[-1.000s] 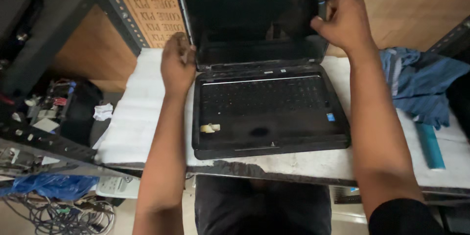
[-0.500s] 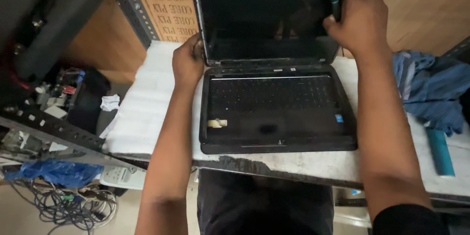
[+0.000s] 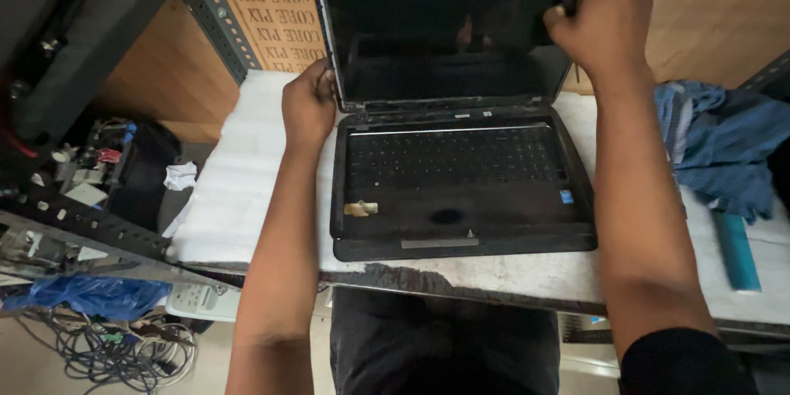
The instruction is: The person works on a laptop at a repair bench, prying the screen bezel loose with a small tool, then lifting the display panel out of the lid and unscrewing components from the screen frame with a screwdriver.
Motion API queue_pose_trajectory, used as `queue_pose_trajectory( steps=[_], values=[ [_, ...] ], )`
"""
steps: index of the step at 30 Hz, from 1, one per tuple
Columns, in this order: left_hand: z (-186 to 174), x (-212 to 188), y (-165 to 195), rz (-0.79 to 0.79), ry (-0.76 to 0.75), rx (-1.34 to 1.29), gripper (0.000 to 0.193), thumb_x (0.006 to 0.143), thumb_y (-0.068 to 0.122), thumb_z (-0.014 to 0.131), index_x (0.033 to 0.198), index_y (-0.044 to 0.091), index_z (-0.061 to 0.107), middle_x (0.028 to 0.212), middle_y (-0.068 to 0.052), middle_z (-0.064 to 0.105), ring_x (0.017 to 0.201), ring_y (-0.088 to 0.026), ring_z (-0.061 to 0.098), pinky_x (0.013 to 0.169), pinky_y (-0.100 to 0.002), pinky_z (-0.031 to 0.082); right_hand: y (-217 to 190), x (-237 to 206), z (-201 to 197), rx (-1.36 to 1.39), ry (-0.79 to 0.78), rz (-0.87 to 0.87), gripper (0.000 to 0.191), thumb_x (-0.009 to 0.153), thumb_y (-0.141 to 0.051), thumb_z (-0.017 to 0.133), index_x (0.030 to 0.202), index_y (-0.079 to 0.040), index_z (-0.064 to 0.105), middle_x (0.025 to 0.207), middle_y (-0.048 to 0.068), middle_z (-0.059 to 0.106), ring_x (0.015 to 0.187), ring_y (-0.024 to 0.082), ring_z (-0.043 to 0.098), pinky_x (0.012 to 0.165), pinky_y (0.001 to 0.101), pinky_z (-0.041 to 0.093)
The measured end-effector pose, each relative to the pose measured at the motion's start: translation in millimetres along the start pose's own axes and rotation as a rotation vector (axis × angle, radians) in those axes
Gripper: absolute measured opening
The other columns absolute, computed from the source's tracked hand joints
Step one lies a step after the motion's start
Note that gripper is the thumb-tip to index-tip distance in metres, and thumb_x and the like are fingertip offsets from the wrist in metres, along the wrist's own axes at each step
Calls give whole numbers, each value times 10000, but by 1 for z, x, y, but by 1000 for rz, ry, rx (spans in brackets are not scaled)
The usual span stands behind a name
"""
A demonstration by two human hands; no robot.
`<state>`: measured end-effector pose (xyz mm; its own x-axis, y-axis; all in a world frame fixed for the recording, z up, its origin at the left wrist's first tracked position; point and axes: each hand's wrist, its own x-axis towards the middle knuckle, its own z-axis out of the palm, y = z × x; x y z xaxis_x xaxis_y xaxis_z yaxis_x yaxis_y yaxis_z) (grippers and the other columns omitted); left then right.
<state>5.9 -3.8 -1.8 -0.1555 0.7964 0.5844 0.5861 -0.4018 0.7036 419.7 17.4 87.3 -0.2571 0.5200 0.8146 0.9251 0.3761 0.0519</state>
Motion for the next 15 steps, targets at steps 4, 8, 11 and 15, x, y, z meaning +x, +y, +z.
queue_pose_trajectory(
  steps=[4, 8, 11, 15],
  values=[
    [-1, 0, 1, 55, 12, 4, 206, 1016, 81, 608, 1186, 78, 724, 818, -193, 706, 709, -301, 705, 683, -393, 532, 4, -3, 0, -91, 53, -46, 478, 798, -150, 853, 1199, -67, 605, 807, 108, 675, 790, 342, 685, 711, 453, 550],
    [-1, -1, 3, 43, -11, 2, 196, 1026, 88, 593, 1172, 76, 724, 806, -183, 705, 689, -283, 704, 671, -383, 526, 7, -5, -1, -84, 11, -24, 420, 797, -132, 818, 1156, -36, 620, 834, 109, 682, 819, 345, 687, 739, 455, 554],
    [-2, -1, 4, 37, -6, -23, 186, 1023, 89, 595, 1156, 73, 724, 773, -179, 693, 667, -281, 690, 660, -380, 523, 7, -3, -6, -78, 10, -18, 419, 777, -158, 839, 1123, -33, 639, 852, 111, 686, 840, 352, 685, 745, 468, 547],
    [-2, -1, 6, 50, 6, -51, 180, 1025, 80, 587, 1143, 74, 723, 758, -177, 684, 655, -278, 677, 656, -377, 517, 4, -2, -18, -128, 1, -28, 423, 749, -194, 860, 1090, -48, 657, 860, 111, 688, 831, 347, 686, 726, 455, 546]
  ],
)
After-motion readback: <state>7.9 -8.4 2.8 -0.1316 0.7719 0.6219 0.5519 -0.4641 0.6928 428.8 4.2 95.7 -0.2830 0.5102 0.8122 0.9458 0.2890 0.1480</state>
